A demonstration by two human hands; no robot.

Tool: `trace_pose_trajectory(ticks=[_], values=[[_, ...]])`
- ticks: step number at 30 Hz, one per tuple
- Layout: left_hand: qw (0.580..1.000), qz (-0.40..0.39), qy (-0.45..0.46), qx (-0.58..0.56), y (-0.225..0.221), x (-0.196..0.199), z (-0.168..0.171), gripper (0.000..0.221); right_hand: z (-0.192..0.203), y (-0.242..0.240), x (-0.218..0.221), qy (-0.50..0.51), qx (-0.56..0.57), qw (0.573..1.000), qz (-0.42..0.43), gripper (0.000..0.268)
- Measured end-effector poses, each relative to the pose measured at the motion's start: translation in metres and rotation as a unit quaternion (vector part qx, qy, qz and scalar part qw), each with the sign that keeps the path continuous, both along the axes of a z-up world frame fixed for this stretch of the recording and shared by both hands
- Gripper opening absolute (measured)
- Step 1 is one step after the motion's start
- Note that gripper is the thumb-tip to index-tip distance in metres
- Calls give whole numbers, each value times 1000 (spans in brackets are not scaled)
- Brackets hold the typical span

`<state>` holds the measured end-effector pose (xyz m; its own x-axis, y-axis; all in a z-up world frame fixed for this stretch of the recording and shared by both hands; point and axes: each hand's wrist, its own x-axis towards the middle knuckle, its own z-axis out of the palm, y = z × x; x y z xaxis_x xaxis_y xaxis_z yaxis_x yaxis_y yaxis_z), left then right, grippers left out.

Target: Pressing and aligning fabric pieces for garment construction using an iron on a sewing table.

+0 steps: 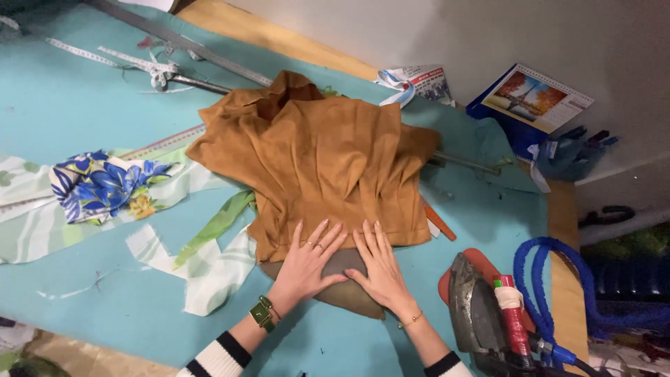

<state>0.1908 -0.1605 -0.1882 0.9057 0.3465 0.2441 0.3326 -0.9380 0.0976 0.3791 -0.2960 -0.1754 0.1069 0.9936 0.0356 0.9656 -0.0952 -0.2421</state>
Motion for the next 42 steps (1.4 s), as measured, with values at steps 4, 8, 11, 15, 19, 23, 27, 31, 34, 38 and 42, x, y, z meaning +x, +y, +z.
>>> trace_pose_trajectory(ticks=[4,8,11,15,19,23,27,31,34,38,42], values=[[1000,-7,5,-9,1,0,1,83,-15,-7,30,34,24,995,-89,73],[1000,1,5,7,-1,2,-3,85,-34,-22,33,185,36,973,-136,68],[1000,1,5,-8,1,4,3,84,-32,-30,34,195,33,968,-151,70],[998,12,-17,-54,0,5,25,75,-12,-34,27,216,18,962,-166,71],[999,0,-44,-29,-3,25,35,74,2,-35,29,164,26,966,-198,67],[998,-14,-35,-59,-10,44,17,79,20,-9,23,191,73,958,-203,60],[999,-3,-1,-41,-8,50,16,85,11,13,27,141,69,981,-113,55],[998,56,-28,-20,-15,44,9,90,-4,13,25,76,49,993,-77,59],[985,167,-49,15,-25,21,1,91,0,8,19,84,34,991,-104,59],[974,217,-61,31,-23,-19,5,88,-5,5,23,100,52,988,-102,61],[969,230,-84,46,-25,-48,-11,86,10,4,9,161,25,978,-129,67]])
